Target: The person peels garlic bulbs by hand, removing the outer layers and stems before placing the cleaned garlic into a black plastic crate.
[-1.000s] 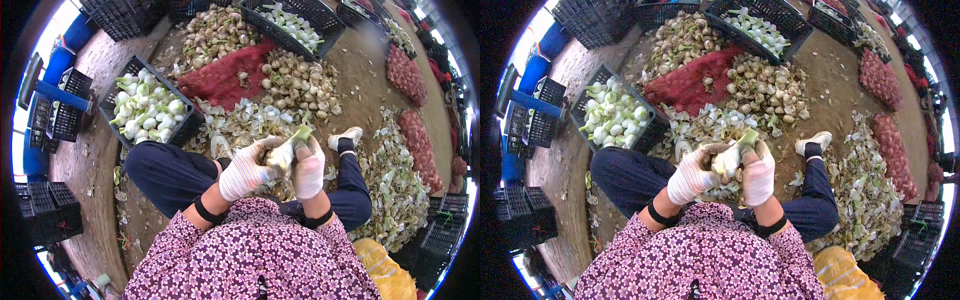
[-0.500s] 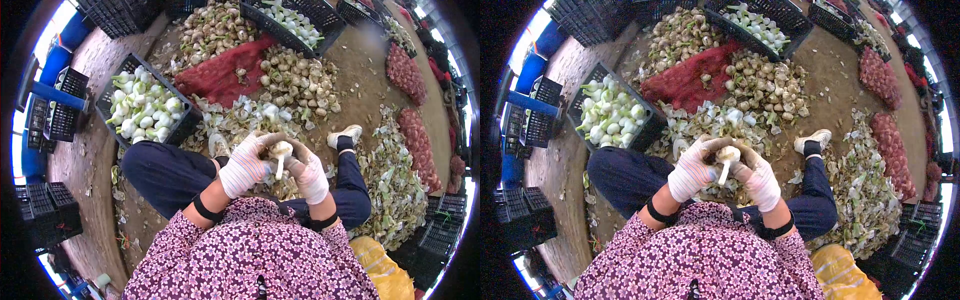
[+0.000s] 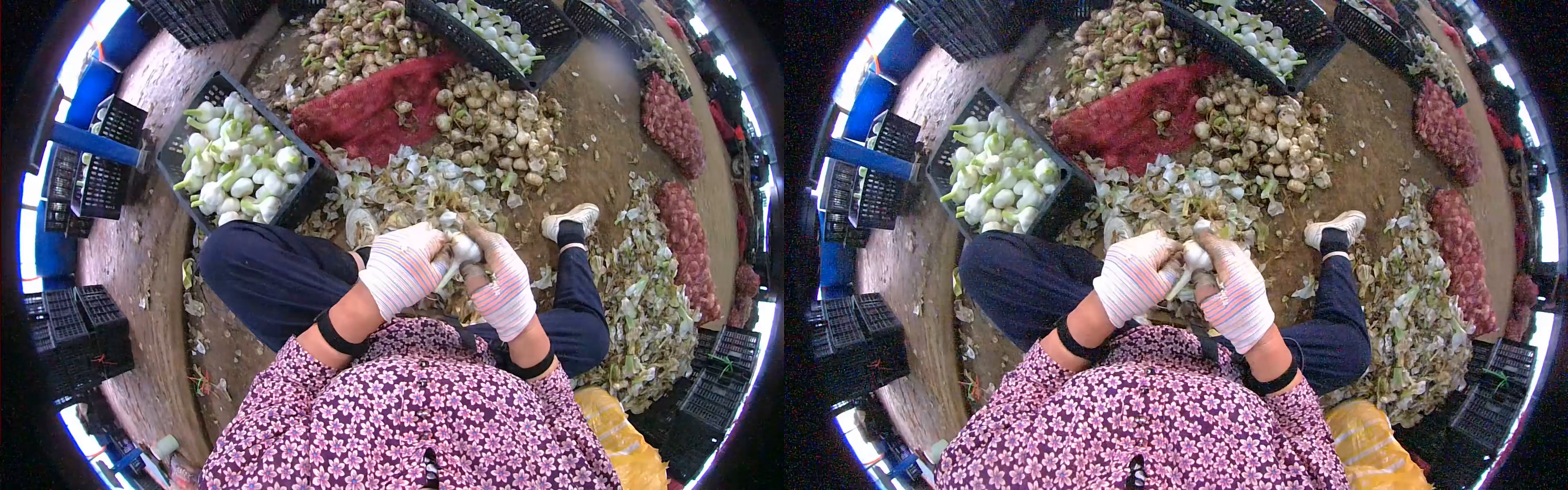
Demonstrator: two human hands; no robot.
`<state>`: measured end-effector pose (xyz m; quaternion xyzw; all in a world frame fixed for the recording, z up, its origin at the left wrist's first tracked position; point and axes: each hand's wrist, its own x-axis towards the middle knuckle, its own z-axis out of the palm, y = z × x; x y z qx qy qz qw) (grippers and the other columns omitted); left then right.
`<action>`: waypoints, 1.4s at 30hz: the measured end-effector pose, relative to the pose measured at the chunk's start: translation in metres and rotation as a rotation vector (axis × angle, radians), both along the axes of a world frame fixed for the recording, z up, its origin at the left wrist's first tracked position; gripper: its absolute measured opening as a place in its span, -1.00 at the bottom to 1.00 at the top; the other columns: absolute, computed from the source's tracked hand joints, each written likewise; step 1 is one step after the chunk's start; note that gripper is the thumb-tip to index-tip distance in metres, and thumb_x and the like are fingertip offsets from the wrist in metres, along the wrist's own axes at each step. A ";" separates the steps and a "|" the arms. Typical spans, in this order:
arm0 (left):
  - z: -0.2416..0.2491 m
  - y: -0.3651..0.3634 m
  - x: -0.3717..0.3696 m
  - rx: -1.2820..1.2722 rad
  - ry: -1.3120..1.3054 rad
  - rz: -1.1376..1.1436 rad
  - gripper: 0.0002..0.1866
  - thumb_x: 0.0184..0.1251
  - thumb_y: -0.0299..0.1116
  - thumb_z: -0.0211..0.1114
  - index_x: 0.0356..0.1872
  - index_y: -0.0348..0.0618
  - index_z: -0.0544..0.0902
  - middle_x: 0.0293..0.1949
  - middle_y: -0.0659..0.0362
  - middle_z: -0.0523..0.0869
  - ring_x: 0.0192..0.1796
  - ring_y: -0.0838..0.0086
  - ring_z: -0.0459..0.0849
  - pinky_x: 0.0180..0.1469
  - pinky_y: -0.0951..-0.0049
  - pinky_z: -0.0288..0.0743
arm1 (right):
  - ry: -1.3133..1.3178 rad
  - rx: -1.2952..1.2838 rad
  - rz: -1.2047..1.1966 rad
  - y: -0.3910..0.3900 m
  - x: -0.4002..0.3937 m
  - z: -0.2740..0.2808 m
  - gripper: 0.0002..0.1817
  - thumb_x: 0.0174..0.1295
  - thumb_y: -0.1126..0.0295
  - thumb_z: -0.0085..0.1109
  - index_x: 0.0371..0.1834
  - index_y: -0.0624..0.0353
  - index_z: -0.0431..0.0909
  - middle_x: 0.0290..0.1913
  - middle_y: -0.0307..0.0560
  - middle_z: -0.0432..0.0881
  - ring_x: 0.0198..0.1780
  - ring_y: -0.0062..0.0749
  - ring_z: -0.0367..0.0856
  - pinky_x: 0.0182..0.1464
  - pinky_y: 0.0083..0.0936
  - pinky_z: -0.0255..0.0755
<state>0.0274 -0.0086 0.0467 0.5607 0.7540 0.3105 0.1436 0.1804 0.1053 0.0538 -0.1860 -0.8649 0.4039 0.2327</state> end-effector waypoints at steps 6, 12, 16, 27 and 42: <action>-0.019 0.000 0.000 -0.012 -0.821 0.224 -0.82 0.25 -0.43 0.33 -0.17 -0.28 0.71 -0.28 0.01 0.77 -0.27 0.40 0.74 -0.20 0.43 0.57 | -0.042 -0.876 -0.169 -0.006 -0.001 0.007 -0.48 0.16 0.63 0.08 0.27 0.36 0.47 0.04 0.08 0.65 0.01 -0.30 0.65 0.10 -0.46 0.50; 0.000 0.002 -0.004 -0.059 -0.276 -0.024 -0.73 0.20 -0.28 0.36 -0.12 -0.17 0.72 -0.25 -0.04 0.72 -0.21 0.10 0.73 -0.15 0.25 0.58 | -0.161 -0.056 0.029 0.007 0.002 0.012 -0.49 0.13 0.59 0.13 0.23 0.29 0.51 -0.03 0.18 0.66 -0.02 -0.05 0.68 0.09 -0.35 0.52; -0.001 0.001 -0.005 -0.017 -0.055 -0.088 -0.79 0.14 -0.34 0.33 -0.22 -0.17 0.70 -0.34 -0.03 0.68 -0.29 0.07 0.69 -0.22 0.20 0.57 | -0.163 -0.067 0.041 0.007 0.002 0.013 -0.49 0.11 0.57 0.16 0.21 0.26 0.52 -0.07 0.22 0.65 -0.03 0.08 0.66 0.07 -0.28 0.53; -0.018 0.006 -0.006 0.237 -1.462 0.469 -0.86 0.34 -0.44 0.26 -0.19 -0.30 0.67 -0.42 0.22 0.70 -0.50 0.64 0.61 -0.43 0.61 0.51 | 0.083 -1.032 -0.042 -0.002 -0.004 -0.010 -0.33 0.19 0.61 0.05 0.47 0.25 0.29 0.29 0.02 0.51 0.20 -0.36 0.55 0.28 -0.48 0.37; -0.052 0.013 -0.048 0.514 -1.750 0.793 -0.89 0.41 -0.35 0.20 -0.22 -0.15 0.58 -0.39 0.18 0.67 -0.48 0.44 0.61 -0.53 0.37 0.51 | 0.224 -1.667 -0.131 0.015 -0.005 -0.037 -0.43 0.26 0.47 0.08 0.39 0.14 0.33 0.05 0.04 0.64 -0.17 -0.24 0.66 -0.09 -0.17 0.60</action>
